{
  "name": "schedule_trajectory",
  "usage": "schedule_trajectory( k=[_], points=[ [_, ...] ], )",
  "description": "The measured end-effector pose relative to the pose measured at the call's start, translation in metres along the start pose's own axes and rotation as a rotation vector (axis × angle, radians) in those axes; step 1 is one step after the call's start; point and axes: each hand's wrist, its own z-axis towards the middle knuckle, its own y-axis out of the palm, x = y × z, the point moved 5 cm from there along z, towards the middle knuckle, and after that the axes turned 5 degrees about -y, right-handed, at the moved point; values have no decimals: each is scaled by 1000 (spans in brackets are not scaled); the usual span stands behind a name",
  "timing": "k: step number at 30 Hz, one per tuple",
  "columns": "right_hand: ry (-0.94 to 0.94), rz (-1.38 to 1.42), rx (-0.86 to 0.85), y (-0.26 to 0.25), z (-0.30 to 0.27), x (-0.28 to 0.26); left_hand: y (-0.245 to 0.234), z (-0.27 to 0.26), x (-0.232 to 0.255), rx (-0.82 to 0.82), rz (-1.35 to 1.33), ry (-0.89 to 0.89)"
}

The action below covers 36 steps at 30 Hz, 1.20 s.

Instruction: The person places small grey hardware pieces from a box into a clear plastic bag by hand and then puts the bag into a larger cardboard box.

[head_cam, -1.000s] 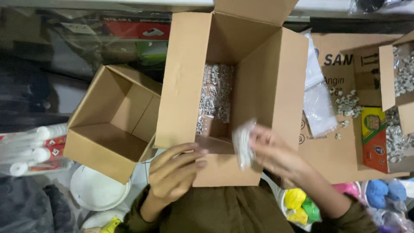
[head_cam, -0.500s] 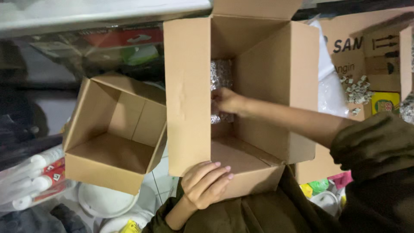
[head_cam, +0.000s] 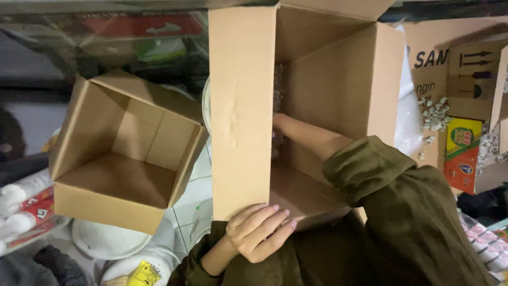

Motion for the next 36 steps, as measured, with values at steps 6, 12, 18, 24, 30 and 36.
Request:
schedule_trajectory(
  k=[6, 12, 18, 24, 30, 36],
  points=[
    [-27, 17, 64, 12, -5, 1, 1, -1, 0, 14, -37, -22],
    [-50, 15, 82, 24, -9, -10, 0, -2, -1, 4, -12, -10],
    [-66, -13, 103, 27, -7, -19, 2, 1, 1, 6, -36, -50],
    [-59, -78, 122, 10, -2, -16, -2, 0, -2, 20, -45, -67],
    [48, -239, 198, -55, -57, -3, 2, -7, 1, 43, -8, -93],
    [17, -172, 613, -131, -238, -2, 0, -11, 0, 14, -37, -139]
  ],
)
